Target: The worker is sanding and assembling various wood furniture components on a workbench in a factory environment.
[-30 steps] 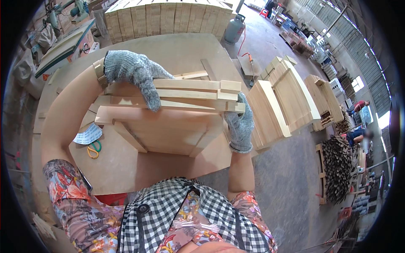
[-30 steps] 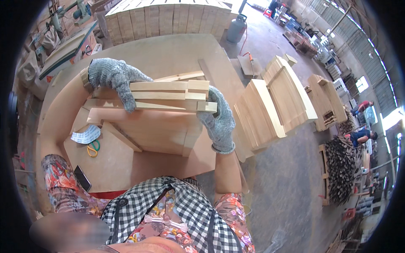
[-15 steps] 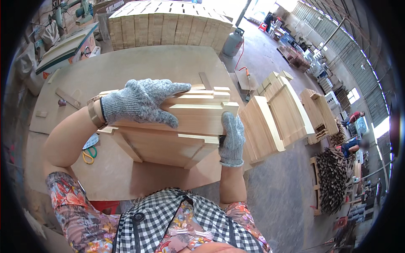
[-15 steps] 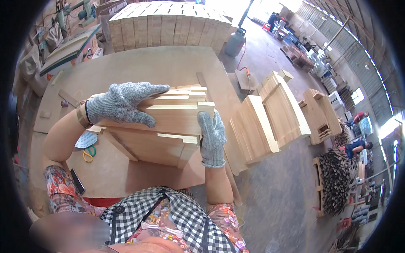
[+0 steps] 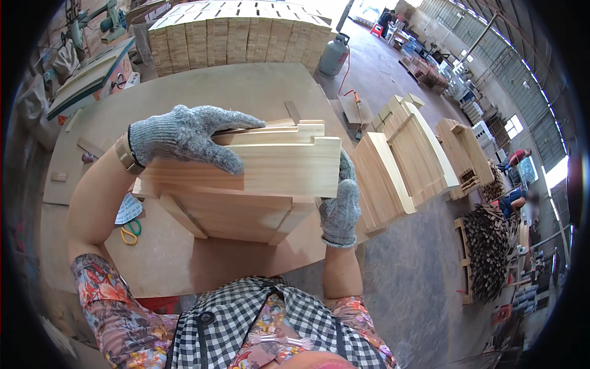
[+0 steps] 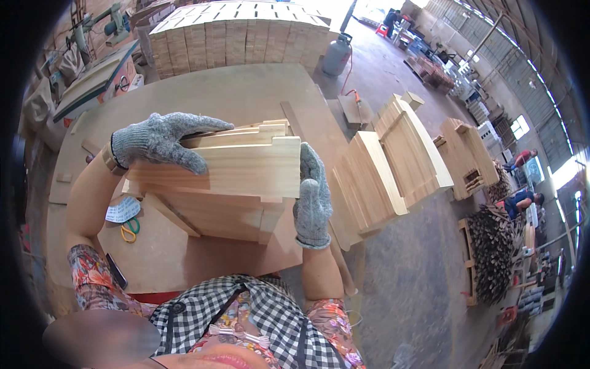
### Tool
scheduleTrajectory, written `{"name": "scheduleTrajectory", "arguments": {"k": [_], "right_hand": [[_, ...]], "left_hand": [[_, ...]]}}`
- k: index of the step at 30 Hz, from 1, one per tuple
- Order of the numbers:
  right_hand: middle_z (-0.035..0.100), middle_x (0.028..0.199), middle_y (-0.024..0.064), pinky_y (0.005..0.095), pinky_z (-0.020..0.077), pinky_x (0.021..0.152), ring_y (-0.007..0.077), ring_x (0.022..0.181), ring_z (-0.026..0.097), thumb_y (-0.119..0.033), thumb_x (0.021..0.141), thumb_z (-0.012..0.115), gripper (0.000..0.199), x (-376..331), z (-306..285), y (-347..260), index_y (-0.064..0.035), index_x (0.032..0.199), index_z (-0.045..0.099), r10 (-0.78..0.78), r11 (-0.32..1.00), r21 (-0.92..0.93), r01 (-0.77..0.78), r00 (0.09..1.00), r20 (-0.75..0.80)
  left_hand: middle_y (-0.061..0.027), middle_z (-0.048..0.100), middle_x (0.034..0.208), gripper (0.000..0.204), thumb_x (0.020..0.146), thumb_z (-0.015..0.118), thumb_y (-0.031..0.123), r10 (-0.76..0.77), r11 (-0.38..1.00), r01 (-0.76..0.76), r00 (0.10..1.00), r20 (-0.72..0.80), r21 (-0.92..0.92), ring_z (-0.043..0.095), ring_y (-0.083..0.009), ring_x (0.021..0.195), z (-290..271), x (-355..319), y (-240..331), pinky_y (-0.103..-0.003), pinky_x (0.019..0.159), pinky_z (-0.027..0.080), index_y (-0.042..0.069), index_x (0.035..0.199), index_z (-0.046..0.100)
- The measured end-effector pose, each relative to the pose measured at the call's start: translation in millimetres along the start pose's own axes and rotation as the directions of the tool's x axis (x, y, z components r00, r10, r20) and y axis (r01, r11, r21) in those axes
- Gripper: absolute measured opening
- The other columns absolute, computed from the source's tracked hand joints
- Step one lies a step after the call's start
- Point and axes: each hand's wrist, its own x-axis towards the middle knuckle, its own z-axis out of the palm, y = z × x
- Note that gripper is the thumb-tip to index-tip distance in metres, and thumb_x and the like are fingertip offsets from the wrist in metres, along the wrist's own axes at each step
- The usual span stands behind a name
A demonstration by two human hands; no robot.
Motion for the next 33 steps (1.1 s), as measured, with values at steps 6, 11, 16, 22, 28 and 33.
{"name": "scheduleTrajectory", "arguments": {"k": [6, 11, 16, 22, 28, 33], "right_hand": [[0.044, 0.129, 0.0154, 0.0354, 0.0335, 0.1, 0.0235, 0.119, 0.042, -0.046, 0.093, 0.035, 0.063, -1.8, -3.7, 9.3, 0.0052, 0.129, 0.036, 0.03, 0.993, 0.115, -0.035, 0.999, 0.044], [0.055, 0.114, 0.0185, 0.0395, 0.0385, 0.099, 0.0274, 0.109, 0.053, -0.041, 0.095, 0.032, 0.052, 10.7, -11.9, -38.8, 0.0033, 0.121, 0.044, -0.357, 0.929, -0.183, 0.323, 0.912, -0.2], [0.055, 0.111, 0.0202, 0.054, 0.0392, 0.096, 0.0345, 0.103, 0.055, -0.036, 0.096, 0.027, 0.047, -3.2, -33.7, -143.6, 0.0017, 0.121, 0.039, -0.811, 0.38, -0.402, 0.833, 0.509, 0.288], [0.046, 0.117, 0.0158, 0.056, 0.0414, 0.093, 0.0322, 0.095, 0.055, -0.026, 0.098, 0.016, 0.044, 6.4, -39.3, -186.1, -0.0027, 0.134, 0.022, -0.75, 0.046, -0.405, 0.913, 0.299, 0.59], [0.048, 0.108, 0.0096, 0.0519, 0.0449, 0.089, 0.0238, 0.089, 0.054, -0.022, 0.097, 0.027, 0.035, -6.3, -30.2, -181.8, 0.0007, 0.122, 0.036, -0.889, 0.163, -0.328, 0.931, 0.283, 0.361], [0.053, 0.107, 0.0166, 0.0585, 0.0416, 0.088, 0.0323, 0.097, 0.054, -0.029, 0.094, 0.034, 0.039, -18.3, -21.6, -156.6, 0.0023, 0.115, 0.046, -0.975, 0.204, -0.371, 0.906, 0.222, 0.006]], "left_hand": [[-0.0146, 0.057, 0.117, 0.068, 0.069, 0.075, 0.035, -0.151, 0.988, 0.148, 0.986, 0.072, 0.047, 0.053, -0.0234, 0.109, -4.1, -4.9, 7.2, -0.033, 0.094, 0.04, 0.012, 0.128, 0.049], [-0.0182, 0.056, 0.117, 0.068, 0.071, 0.068, 0.051, -0.178, 0.974, 0.157, 0.976, 0.126, 0.161, 0.053, -0.03, 0.109, -6.2, 0.1, 4.5, -0.035, 0.093, 0.04, 0.017, 0.127, 0.05], [-0.0164, 0.057, 0.116, 0.063, 0.073, 0.066, 0.049, -0.151, 0.986, 0.14, 0.98, 0.133, 0.086, 0.054, -0.0286, 0.108, -8.6, 0.8, -1.3, -0.034, 0.093, 0.04, 0.017, 0.126, 0.052], [-0.0127, 0.057, 0.116, 0.053, 0.076, 0.068, 0.037, -0.151, 0.978, 0.17, 0.978, 0.147, -0.122, 0.055, -0.0256, 0.106, -8.2, 3.0, -16.6, -0.033, 0.092, 0.042, 0.016, 0.123, 0.055], [-0.0099, 0.059, 0.116, 0.049, 0.076, 0.068, 0.032, 0.084, 0.989, -0.055, 0.973, 0.215, -0.136, 0.056, -0.0194, 0.102, -12.2, 6.3, -7.9, -0.03, 0.091, 0.041, 0.01, 0.119, 0.058], [-0.0118, 0.059, 0.116, 0.042, 0.082, 0.061, 0.035, -0.101, 0.995, 0.093, 0.956, 0.277, 0.043, 0.056, -0.0262, 0.105, -9.7, 7.9, 2.8, -0.033, 0.09, 0.042, 0.012, 0.117, 0.059]]}}
